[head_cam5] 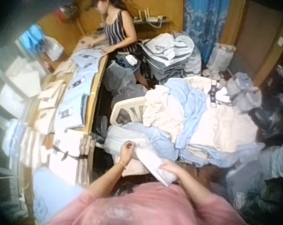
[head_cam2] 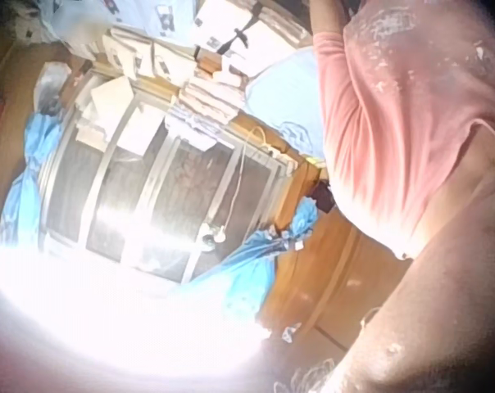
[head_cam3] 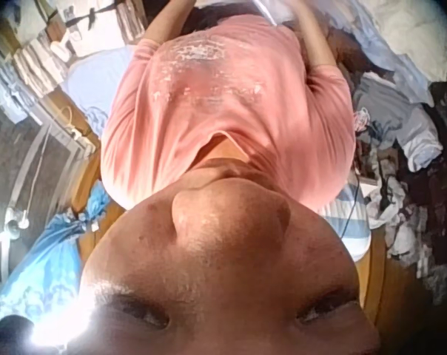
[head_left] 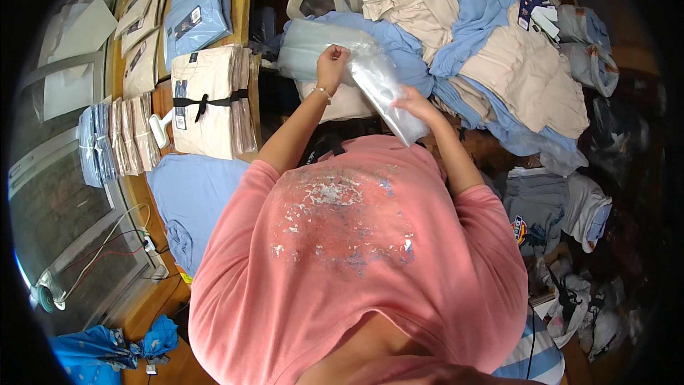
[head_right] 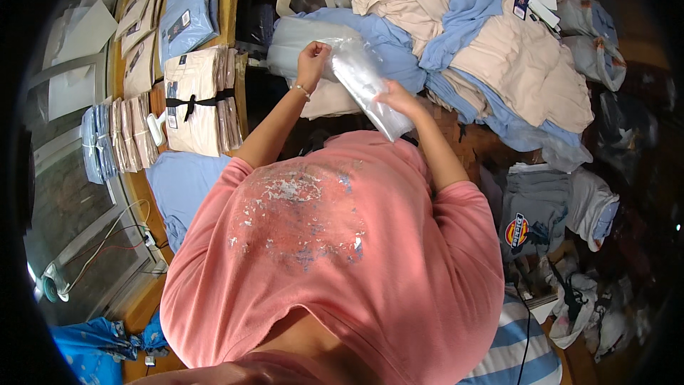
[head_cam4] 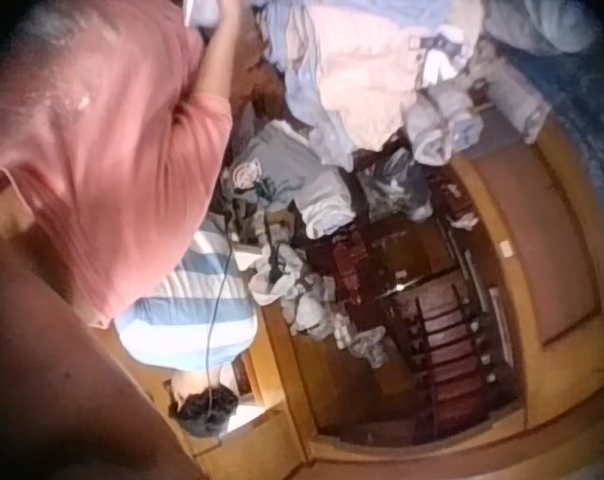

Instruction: The person lays a blue collared shirt flat on a table, places a cardboard insert on the back, and folds the shirt around the board. The person then attaches a tag, slides the folded shirt into a clear plastic bag, and seals the bag.

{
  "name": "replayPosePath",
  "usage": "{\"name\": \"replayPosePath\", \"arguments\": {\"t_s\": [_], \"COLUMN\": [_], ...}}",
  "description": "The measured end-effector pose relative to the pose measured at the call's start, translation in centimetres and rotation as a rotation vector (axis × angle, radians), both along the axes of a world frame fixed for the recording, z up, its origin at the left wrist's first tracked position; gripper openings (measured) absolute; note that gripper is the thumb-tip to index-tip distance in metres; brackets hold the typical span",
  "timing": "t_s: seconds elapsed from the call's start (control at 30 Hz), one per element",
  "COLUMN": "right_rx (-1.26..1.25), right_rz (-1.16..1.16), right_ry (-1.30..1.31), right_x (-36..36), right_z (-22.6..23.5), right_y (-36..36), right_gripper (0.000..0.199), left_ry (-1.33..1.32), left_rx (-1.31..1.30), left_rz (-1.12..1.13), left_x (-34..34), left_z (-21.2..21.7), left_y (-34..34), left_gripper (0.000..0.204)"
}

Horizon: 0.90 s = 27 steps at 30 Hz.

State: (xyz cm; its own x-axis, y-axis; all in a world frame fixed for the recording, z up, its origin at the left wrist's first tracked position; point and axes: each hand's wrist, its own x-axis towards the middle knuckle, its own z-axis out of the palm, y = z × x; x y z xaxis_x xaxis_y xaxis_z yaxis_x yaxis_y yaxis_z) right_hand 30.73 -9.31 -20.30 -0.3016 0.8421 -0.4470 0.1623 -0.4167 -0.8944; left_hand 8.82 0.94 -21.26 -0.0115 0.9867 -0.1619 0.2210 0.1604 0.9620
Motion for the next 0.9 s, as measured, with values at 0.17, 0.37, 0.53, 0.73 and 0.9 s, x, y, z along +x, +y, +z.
{"name": "replayPosePath", "arguments": {"t_s": [0.17,0.37,0.53,0.73,0.9], "right_rx": [-0.039,-0.102,0.267,0.684,0.842], "right_rz": [0.333,0.132,0.121,0.23,0.382], "right_ry": [-0.098,0.092,-0.292,-0.879,-1.053], "right_x": [0.3,0.3,-0.8,-3.8,-3.0], "right_z": [-2.0,-3.5,-4.9,0.0,1.3], "right_y": [3.8,5.4,5.6,4.8,4.8], "right_gripper": [0.042,0.039,0.041,0.048,0.044], "left_ry": [0.017,-0.03,-0.162,0.011,0.121], "left_rx": [0.048,0.032,-0.129,-0.006,0.051], "left_rz": [0.0,-0.025,-0.008,0.012,-0.053], "left_x": [-0.2,-2.4,-2.2,-2.6,-2.7], "left_z": [2.0,2.1,3.3,2.8,3.1], "left_y": [-0.5,0.0,0.2,0.3,0.5], "left_gripper": [0.01,0.01,0.011,0.01,0.01]}}
